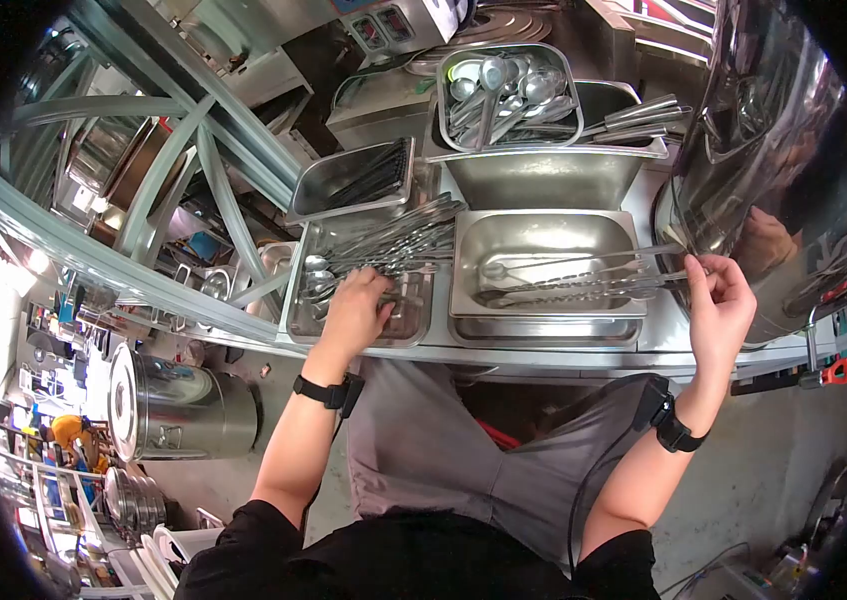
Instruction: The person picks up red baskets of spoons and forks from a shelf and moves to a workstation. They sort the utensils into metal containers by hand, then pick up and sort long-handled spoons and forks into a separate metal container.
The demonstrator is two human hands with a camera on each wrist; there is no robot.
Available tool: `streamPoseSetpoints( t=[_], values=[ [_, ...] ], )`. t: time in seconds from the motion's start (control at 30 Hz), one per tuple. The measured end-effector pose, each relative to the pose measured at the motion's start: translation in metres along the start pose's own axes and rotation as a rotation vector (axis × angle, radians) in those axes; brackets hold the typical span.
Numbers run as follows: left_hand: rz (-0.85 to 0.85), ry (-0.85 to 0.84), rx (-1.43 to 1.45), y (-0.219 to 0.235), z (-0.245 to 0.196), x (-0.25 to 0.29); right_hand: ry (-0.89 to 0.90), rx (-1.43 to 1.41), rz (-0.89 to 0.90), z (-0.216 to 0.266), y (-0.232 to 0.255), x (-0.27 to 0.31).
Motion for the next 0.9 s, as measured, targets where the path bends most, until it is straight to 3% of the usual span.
streamPoseSetpoints(
  t=[0.07,0.17,0.3,0.4,0.43,0.57,0.6,0.73,0.9],
  values=[
    [0.023,-0.002,-0.048,-0.003,0.001,-0.003,0.01,-0.016,-0.005,0.006,-0.001,0.002],
    [-0.08,-0.068,-0.036,0.015,-0.006,-0.007,0.016,-0.04,-0.016,0.009,0.0,0.003],
    [-0.273,-0.065,0.008,0.055,-0.013,-0.003,0.025,-0.062,-0.01,0.006,0.0,0.002],
    [-0.537,-0.106,0.095,0.099,-0.02,0.007,0.014,-0.069,-0.014,0.007,-0.001,0.003],
    [-0.532,-0.111,0.093,0.106,-0.021,0.007,0.009,-0.07,-0.018,0.007,-0.001,0.004],
    [-0.765,0.13,0.727,0.13,0.026,0.023,0.027,-0.075,-0.016,0.013,-0.001,0.005],
    [-0.807,0.15,0.841,0.139,0.017,0.026,0.022,-0.082,-0.011,0.014,-0.001,0.006],
    [-0.839,0.04,0.987,0.167,-0.015,0.03,0.037,-0.118,0.015,0.02,-0.009,0.007],
    [-0.77,-0.071,1.039,0.153,-0.066,0.024,0.052,-0.142,0.071,0.031,-0.024,0.013]
  ],
)
Point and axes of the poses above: each hand's wrist, its own x-axis away from the middle knuckle, its own y-axis out of the back of the hand, z = x × y, the point moved 9 cm from there along -x, towards the middle knuckle, and after that the axes turned 2 degrees about x, right-handed, at the moved point
